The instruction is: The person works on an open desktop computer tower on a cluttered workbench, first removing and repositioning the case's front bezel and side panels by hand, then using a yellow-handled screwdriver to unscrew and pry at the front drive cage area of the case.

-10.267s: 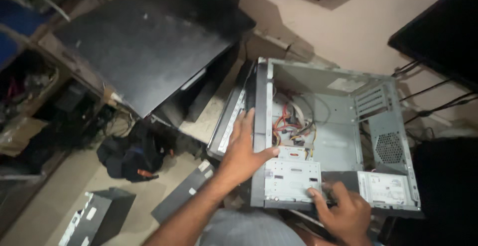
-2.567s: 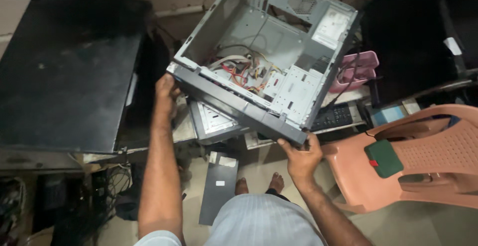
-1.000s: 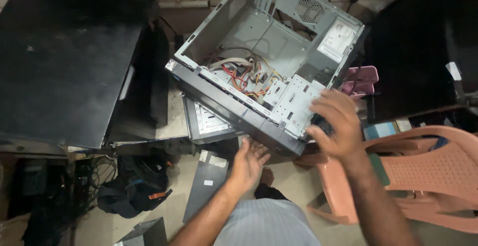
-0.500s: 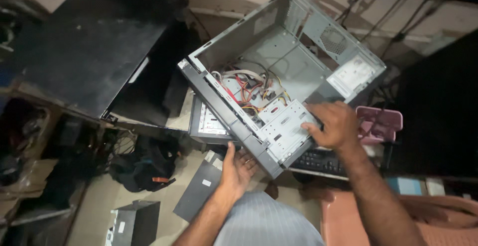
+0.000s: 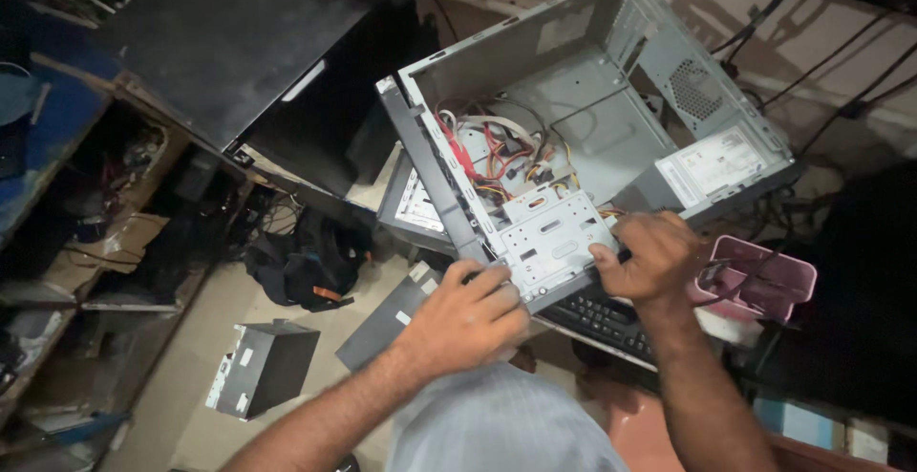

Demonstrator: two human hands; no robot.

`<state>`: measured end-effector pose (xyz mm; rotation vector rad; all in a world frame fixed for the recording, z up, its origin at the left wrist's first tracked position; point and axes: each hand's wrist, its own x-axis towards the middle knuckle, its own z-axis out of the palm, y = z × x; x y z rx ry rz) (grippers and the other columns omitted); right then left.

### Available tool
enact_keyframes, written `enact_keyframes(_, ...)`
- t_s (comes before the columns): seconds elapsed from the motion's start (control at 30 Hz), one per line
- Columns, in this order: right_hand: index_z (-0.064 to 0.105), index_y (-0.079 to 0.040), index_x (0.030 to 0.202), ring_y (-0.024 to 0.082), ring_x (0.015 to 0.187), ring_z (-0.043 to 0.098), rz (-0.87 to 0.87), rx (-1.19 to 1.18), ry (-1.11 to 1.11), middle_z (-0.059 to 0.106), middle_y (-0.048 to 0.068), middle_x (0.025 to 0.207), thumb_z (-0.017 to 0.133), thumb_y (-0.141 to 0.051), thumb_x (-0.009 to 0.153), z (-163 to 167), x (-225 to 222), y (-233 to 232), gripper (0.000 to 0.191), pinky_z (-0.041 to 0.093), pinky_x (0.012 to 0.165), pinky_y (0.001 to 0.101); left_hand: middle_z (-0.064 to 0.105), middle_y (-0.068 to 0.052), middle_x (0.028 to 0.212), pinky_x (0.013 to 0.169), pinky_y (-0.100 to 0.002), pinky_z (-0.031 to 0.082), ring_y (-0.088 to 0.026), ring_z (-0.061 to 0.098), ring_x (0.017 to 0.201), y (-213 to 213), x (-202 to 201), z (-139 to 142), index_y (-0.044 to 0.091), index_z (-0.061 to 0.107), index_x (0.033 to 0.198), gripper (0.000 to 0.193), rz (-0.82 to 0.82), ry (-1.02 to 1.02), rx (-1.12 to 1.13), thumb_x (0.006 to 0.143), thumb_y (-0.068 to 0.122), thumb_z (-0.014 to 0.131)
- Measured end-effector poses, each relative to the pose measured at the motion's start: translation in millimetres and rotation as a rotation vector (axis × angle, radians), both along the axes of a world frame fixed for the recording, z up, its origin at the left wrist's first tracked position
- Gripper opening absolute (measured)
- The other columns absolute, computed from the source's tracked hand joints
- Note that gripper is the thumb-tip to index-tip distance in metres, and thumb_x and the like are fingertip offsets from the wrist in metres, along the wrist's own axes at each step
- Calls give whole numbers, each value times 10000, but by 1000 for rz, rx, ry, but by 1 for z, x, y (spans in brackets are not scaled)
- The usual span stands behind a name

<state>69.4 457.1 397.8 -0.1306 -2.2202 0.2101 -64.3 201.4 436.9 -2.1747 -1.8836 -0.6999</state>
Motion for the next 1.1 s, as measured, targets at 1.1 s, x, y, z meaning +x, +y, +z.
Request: enact_keyframes(1.1, 621, -33, 788, 339, 651, 598, 13, -4, 40, 623, 136, 748, 701, -415, 934, -5, -9, 0, 417, 468, 638, 432, 626, -16, 1190, 974, -506, 378, -231, 519, 1256, -6, -83, 23, 192, 694, 1158, 772, 73, 109, 1, 503, 601, 688)
